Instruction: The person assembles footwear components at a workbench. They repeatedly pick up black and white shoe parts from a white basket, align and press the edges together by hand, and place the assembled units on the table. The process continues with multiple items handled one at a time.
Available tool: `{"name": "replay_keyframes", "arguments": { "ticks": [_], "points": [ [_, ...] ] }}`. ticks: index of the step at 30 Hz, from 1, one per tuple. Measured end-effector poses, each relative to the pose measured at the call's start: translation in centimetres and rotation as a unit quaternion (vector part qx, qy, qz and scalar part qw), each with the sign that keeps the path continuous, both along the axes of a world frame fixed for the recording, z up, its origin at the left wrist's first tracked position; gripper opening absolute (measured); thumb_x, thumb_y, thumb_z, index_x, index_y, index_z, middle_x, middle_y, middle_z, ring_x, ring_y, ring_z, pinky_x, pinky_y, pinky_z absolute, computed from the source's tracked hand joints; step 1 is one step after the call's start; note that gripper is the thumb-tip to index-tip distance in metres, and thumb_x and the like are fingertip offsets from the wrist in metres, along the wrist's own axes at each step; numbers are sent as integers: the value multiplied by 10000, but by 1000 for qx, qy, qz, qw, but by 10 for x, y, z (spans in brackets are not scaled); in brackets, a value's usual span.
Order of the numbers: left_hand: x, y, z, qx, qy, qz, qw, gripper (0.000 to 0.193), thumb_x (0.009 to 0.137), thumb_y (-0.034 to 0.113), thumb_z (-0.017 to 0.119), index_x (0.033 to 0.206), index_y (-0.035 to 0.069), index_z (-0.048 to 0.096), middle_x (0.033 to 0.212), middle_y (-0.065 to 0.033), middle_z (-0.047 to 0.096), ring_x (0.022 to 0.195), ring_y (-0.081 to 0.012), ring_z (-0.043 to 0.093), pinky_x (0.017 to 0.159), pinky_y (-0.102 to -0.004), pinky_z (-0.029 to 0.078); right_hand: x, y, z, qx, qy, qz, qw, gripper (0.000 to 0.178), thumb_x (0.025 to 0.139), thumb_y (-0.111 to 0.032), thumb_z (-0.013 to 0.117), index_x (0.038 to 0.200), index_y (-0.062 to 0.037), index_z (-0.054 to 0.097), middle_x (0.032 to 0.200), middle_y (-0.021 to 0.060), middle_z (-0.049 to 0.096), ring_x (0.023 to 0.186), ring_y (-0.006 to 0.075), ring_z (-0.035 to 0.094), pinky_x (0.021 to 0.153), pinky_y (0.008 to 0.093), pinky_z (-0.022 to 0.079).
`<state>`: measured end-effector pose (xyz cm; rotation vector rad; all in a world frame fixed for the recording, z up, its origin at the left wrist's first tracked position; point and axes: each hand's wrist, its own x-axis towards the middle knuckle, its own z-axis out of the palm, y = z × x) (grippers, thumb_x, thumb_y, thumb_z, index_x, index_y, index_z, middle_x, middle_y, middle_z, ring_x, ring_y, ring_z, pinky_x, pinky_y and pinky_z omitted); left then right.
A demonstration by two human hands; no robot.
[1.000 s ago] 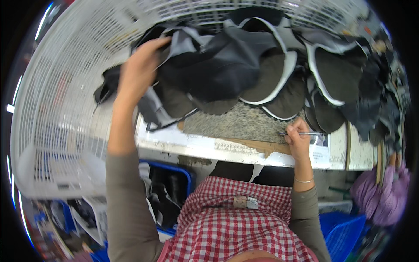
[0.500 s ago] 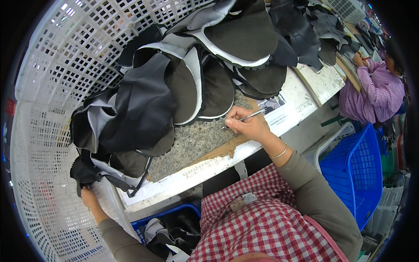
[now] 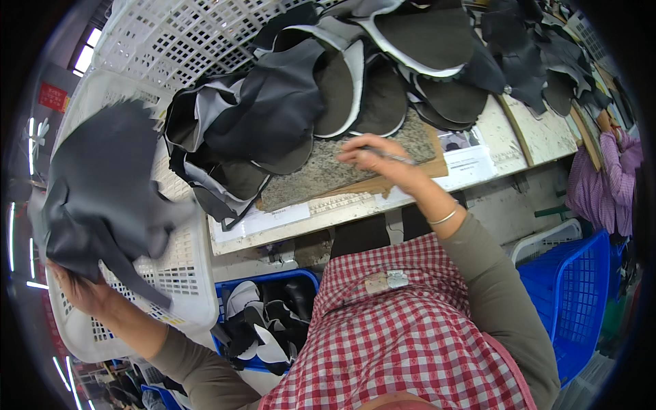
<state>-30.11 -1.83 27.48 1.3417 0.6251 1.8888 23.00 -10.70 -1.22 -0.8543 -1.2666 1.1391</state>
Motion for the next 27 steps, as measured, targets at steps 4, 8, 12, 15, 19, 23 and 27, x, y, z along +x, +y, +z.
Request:
{"name": "replay_keyframes", "arguments": {
  "ticks": [4, 8, 12, 15, 19, 23, 27],
  "points": [
    [119, -20, -44, 77, 227, -202, 950, 489, 1004, 342, 593, 1309, -40, 580, 1246, -167, 632, 1163, -301, 615, 1067, -452, 458, -25, -31, 26, 13, 206, 96, 974, 902, 926, -634, 669, 1548, -42, 394, 1484, 210, 524, 1418, 304, 472, 1129, 440, 430],
    [224, -32, -109, -30, 347, -343, 872, 345, 962, 293, 627, 895, -45, 642, 967, -123, 604, 935, -240, 552, 900, -360, 435, -6, -83, 41, 3, 355, 137, 925, 935, 891, -589, 738, 1553, -35, 379, 1471, 163, 537, 1352, 282, 542, 1096, 432, 483],
    [288, -42, -115, 84, 421, -343, 835, 324, 943, 250, 637, 879, -68, 645, 1099, -192, 668, 1034, -271, 600, 955, -378, 440, 29, -141, 52, -125, 382, 21, 915, 700, 924, -106, 769, 1527, -31, 421, 1417, 139, 584, 1275, 236, 600, 1056, 396, 514],
    [306, -49, -92, 140, 373, -316, 861, 333, 954, 265, 628, 886, -59, 658, 1306, -274, 631, 1188, -322, 606, 1045, -422, 449, 33, -163, 73, -232, 324, -66, 915, 784, 881, -74, 803, 1542, -13, 385, 1382, 125, 596, 1227, 215, 612, 1006, 349, 524],
    [278, -36, -62, 355, 449, -194, 796, 389, 954, 324, 711, 848, -48, 670, 1455, -331, 535, 1237, -388, 625, 1043, -435, 485, 48, -135, 115, 209, 129, -240, 939, 472, 884, -32, 778, 1317, -46, 589, 1275, 101, 675, 1111, 191, 667, 924, 326, 554],
    [258, 12, -85, 342, 478, 81, 805, 79, 821, -61, 663, 898, -59, 679, 1169, -197, 715, 885, -266, 649, 820, -369, 522, 45, -86, 128, 455, -227, -376, 775, 144, 851, -83, 714, 983, -140, 715, 1089, 60, 772, 864, 259, 733, 765, 357, 584],
    [289, 6, -161, 238, 655, 164, 698, 506, 865, -3, 685, 1357, -19, 569, 1197, -226, 667, 1053, -320, 661, 897, -360, 521, 29, -18, 83, 471, -439, -392, 657, 162, 854, -227, 649, 1013, -213, 683, 944, -14, 703, 918, 205, 703, 767, 335, 511]
  ]
}}
